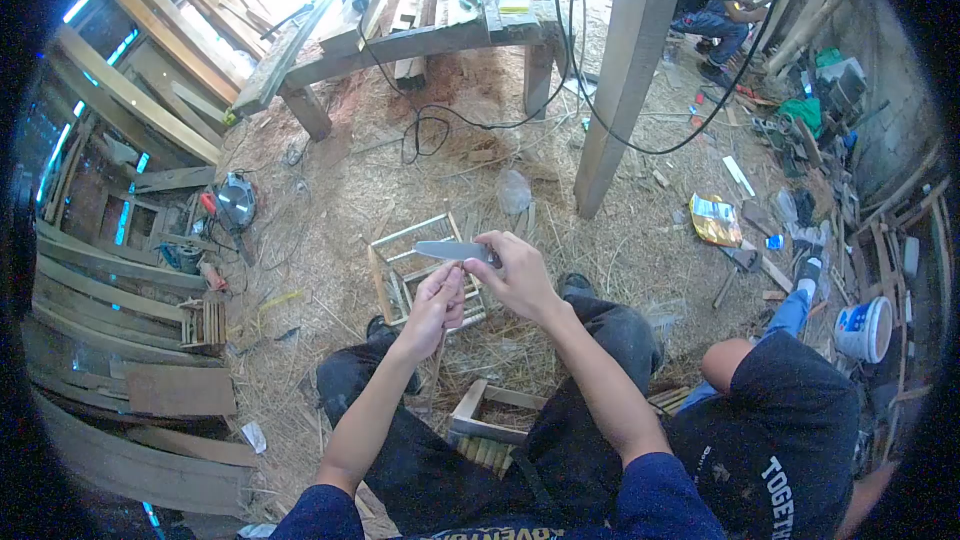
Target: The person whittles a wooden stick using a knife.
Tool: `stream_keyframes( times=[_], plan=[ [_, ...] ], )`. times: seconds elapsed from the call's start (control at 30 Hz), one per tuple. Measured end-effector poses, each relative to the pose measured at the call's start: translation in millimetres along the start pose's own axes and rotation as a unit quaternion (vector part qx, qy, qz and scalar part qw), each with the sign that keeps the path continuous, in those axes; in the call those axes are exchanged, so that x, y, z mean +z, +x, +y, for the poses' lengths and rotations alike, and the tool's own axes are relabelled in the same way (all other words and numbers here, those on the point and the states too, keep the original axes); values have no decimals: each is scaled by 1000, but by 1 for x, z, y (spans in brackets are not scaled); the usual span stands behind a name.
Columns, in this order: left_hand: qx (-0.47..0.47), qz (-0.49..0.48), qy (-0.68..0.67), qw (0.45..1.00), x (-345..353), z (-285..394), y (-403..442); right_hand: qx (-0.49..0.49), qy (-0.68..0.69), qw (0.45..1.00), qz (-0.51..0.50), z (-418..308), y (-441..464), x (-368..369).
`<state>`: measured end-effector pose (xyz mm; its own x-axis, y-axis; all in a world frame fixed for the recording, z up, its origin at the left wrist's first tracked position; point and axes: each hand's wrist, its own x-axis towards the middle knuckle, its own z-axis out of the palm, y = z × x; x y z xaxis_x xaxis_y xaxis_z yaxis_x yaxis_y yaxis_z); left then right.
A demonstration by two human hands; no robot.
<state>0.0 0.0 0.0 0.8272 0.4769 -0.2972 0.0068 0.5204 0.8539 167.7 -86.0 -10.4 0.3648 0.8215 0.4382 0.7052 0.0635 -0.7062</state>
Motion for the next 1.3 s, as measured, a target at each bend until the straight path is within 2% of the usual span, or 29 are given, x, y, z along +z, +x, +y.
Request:
stream_keyframes(
  times=[0.1,0.27,0.4,0.6,0.73,0.83,0.87,0.97,1.07,1.17,1.2,1.3],
  plan=[
    [-1,-2,-21,1000,10,-13,1,-27,-32,999,-14,3,0,-17],
    [-12,6,-18,1000,17,-4,-15,-66,-48,996,33,6,8,-28],
    [-34,10,24,999,19,3,-28,-61,-58,996,39,7,4,-36],
    [-54,22,0,998,12,-1,-34,-81,-113,990,38,15,4,-42],
    [-47,18,-21,999,-6,0,-36,-50,-167,985,12,17,5,-50],
    [-62,24,-41,997,-6,4,-39,13,-172,985,-11,9,1,-40],
    [-62,21,-50,997,-7,0,-36,-6,-154,988,15,8,1,-36],
    [-32,8,-94,995,1,1,-37,146,74,986,-43,11,-6,-14],
    [-51,13,-96,994,6,-3,-33,165,249,952,-63,14,-4,7],
    [-54,21,-102,993,10,-3,-30,68,-25,996,-44,-17,11,-8],
    [-48,11,-81,995,9,-3,-29,33,-40,999,-7,-13,12,-8],
    [-49,-3,-43,998,8,-7,-33,-56,-97,993,21,-7,10,-18]
  ],
)
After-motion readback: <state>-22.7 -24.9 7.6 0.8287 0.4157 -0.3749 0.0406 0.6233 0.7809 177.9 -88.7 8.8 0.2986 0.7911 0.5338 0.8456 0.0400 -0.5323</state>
